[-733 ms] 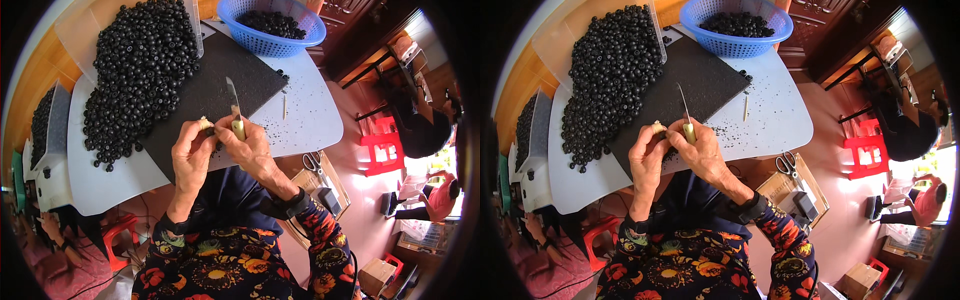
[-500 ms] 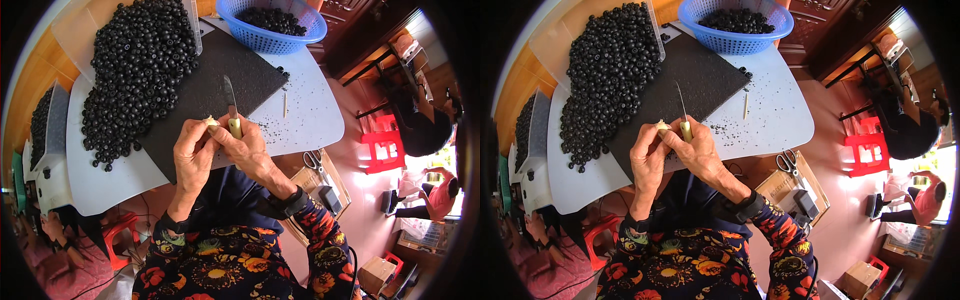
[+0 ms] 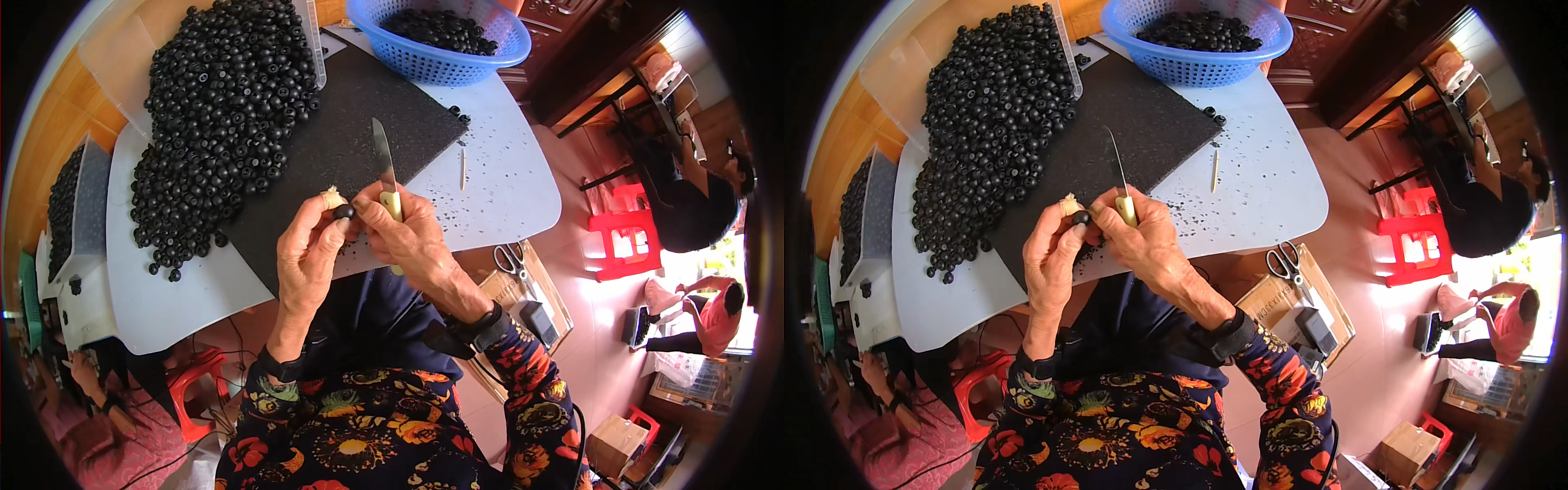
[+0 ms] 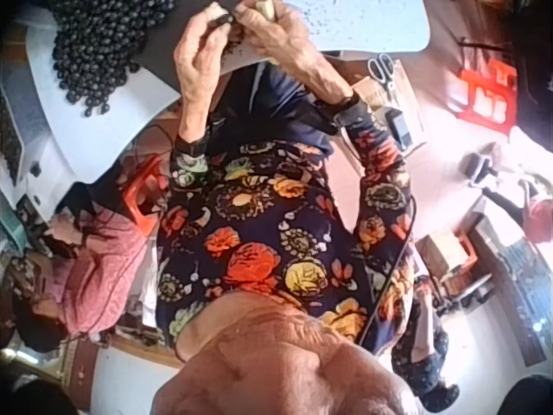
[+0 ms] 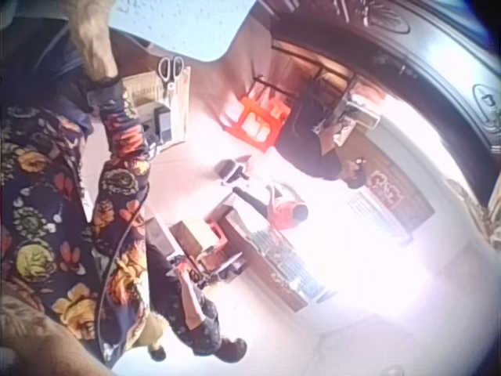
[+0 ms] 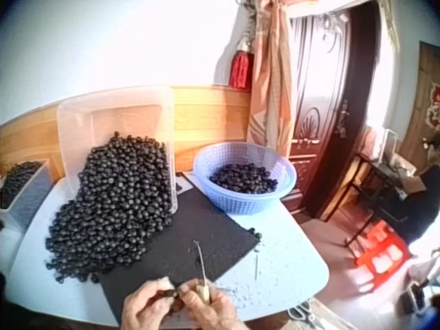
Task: Peeling small dark fruit using a small knife.
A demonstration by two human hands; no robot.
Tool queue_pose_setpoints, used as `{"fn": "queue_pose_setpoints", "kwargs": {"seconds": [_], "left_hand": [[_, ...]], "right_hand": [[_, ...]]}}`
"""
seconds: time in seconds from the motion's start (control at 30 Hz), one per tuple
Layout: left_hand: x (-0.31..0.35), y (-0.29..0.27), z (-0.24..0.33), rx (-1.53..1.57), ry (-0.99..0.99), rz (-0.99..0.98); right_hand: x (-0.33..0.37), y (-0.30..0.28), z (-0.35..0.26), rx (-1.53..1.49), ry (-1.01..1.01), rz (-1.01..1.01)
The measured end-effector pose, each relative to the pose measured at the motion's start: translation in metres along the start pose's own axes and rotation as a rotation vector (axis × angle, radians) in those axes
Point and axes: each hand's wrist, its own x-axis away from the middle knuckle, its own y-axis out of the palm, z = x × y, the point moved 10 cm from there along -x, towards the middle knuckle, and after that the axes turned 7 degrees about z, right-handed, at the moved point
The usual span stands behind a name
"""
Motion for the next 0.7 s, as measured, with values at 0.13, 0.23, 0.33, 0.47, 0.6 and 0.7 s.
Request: {"fn": "queue_pose_setpoints", "kwargs": {"seconds": [0.13, 0.23, 0.33, 0.47, 0.6, 0.7], "left_hand": [[-0.001, -0.001, -0.019, 0.326, -0.186, -0.002], [-0.001, 0.001, -0.022, 0.533, -0.240, -0.066], [0.000, 0.003, -0.024, 0.585, -0.270, -0.056], [0.002, -0.001, -0.025, 0.593, -0.273, -0.059], [0.003, 0.000, -0.023, 0.608, -0.270, -0.067], [0.003, -0.001, -0.025, 0.602, -0.277, -0.059]], "right_hand": [[0.011, -0.001, -0.045, 0.635, -0.538, 0.129], [0.019, 0.011, -0.048, 0.865, -0.615, 0.045], [0.024, 0.021, -0.051, 1.036, -0.711, 0.010], [0.026, 0.027, -0.048, 1.128, -0.789, -0.017], [0.026, 0.029, -0.045, 1.160, -0.773, -0.041], [0.026, 0.027, -0.044, 1.161, -0.771, -0.048]]}}
